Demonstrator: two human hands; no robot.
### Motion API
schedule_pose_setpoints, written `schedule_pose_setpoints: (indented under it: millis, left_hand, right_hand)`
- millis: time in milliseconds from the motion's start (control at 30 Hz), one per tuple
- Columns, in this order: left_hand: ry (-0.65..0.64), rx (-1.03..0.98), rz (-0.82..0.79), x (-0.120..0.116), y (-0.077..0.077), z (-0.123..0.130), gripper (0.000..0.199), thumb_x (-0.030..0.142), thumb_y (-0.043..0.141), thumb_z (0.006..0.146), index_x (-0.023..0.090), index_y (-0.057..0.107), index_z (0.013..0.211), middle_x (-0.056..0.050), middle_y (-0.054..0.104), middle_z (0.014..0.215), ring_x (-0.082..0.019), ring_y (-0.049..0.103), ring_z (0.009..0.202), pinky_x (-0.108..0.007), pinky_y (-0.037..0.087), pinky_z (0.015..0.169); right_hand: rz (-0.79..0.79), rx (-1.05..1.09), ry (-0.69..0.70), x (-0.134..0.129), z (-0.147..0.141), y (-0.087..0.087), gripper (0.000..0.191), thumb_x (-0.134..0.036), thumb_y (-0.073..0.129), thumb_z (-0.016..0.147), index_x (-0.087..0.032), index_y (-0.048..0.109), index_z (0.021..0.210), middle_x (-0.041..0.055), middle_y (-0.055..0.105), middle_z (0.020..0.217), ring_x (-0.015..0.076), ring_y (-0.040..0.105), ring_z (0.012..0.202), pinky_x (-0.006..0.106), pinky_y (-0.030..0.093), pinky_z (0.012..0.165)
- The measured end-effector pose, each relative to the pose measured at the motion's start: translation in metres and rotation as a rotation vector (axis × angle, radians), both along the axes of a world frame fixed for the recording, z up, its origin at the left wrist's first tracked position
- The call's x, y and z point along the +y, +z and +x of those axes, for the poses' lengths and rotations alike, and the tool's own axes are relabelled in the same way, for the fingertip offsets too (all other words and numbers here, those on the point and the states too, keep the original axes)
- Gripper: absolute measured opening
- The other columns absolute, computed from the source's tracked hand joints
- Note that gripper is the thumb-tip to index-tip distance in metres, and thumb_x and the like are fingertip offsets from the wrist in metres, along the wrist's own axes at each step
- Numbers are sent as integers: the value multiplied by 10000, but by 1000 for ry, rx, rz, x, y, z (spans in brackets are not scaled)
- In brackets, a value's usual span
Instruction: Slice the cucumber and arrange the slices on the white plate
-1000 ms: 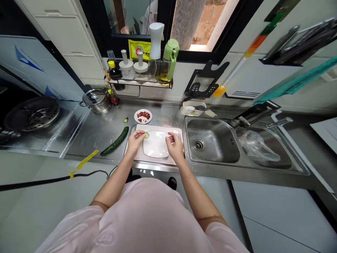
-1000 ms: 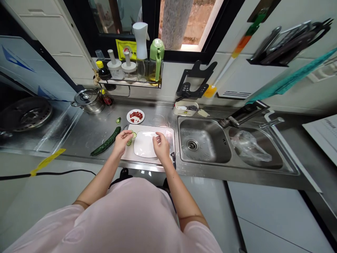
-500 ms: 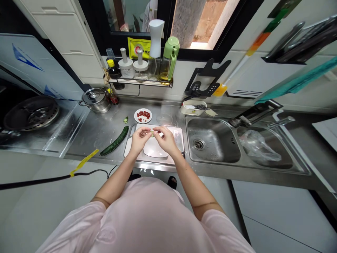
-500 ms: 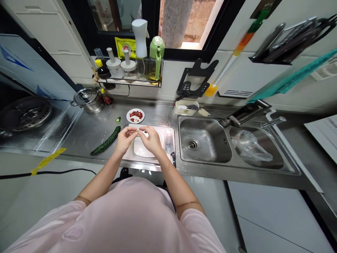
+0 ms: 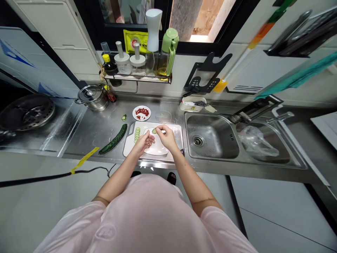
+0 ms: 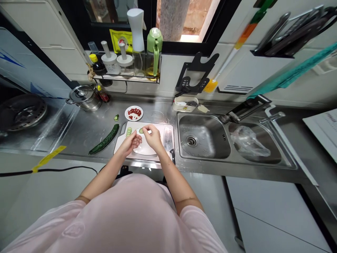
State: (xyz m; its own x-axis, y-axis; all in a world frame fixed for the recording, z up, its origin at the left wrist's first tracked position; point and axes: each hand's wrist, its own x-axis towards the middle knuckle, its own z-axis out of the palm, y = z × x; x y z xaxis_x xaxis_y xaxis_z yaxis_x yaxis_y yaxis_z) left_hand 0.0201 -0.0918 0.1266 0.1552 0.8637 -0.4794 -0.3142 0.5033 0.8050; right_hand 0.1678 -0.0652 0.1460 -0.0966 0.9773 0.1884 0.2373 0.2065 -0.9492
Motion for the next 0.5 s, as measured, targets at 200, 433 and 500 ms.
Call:
schedule_pose_setpoints:
  millis: [200,433,500]
  left_hand:
    - [-50,-236,-184,11,3,4,440,582,641,716,145,629,774,-20,591,623,-43,455,446,-160,226,374]
    - [62,-155,-71,18,1,1,358,421,761,634,162,640,850,-36,646,739,-66,533,556,-171,318,449]
    - [70,-119,-17,18,3,-1,374,397,778,614,166,639,873,-38,655,772,-72,554,600,-171,352,493]
  right_hand:
    - [18,-10,20,-1,2,-8,231,-394,527,855,-191,635,841,36,654,864,165,597,840,243,436,621]
    - [72,-98,22,-3,4,-8,214,-368,511,868,-196,631,826,38,644,861,166,581,849,251,428,637]
    - [89,-122,20,-4,5,-8,209,-362,510,870,-198,631,823,40,646,867,168,578,857,258,429,656]
